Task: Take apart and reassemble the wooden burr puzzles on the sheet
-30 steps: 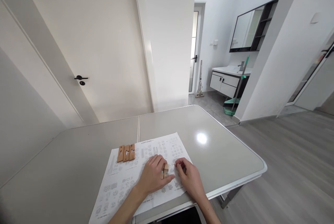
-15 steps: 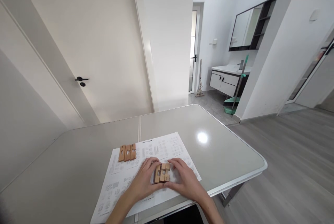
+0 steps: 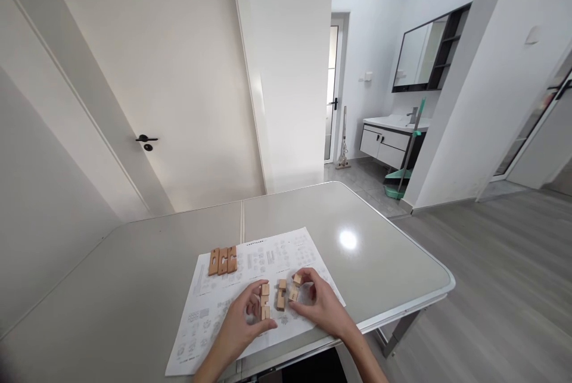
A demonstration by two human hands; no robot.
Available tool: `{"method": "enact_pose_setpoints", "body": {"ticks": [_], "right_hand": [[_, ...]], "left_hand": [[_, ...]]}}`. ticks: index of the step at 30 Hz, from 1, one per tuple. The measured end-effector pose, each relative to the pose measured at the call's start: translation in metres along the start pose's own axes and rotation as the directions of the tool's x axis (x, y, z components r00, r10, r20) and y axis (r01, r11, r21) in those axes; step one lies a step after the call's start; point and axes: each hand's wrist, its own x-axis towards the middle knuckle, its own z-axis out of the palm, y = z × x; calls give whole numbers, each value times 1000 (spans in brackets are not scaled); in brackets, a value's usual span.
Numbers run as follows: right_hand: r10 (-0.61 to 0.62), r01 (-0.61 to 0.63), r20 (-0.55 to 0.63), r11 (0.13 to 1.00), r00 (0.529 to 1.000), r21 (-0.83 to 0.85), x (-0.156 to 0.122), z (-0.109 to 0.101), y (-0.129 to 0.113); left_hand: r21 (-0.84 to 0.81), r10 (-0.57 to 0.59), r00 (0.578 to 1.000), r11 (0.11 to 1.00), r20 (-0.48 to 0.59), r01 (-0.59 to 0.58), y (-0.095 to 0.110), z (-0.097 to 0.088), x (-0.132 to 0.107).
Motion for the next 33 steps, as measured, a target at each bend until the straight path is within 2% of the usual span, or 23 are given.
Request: {"method": "enact_pose_setpoints", "body": {"ticks": [5,9,13,16,21,25,30,33], "right_hand": [[-54,53,-35,999,998,-2,1,17,-32],[-16,11,-123,999,992,-44,-8,45,-48],[53,-71,-224,995,973,-75,-20,70,-49],[86,-118,-294,989,952,-93,-26,81,-53],[125,-189,-351,970,928,-155,-26,86,-68],[125,-220,-372,949,920,-227,-27,83,-77],[129,-225,-345,941,930,-253,-27,79,-78],[124,-171,-265,972,956,-164,-26,76,-73]], "left_hand": [[-152,31,999,988,36,-25,3,13,-8],[-248,33,998,968,-53,-45,1,19,-14],[-234,10,989,971,-144,-44,-3,21,-19],[-144,46,986,987,-162,-69,-5,22,-20],[17,155,977,988,-148,-154,-6,22,-25],[56,201,966,979,-164,-195,-3,21,-27],[-55,164,980,984,-111,-171,5,19,-26],[-165,112,991,979,-73,-122,8,17,-24]]}}
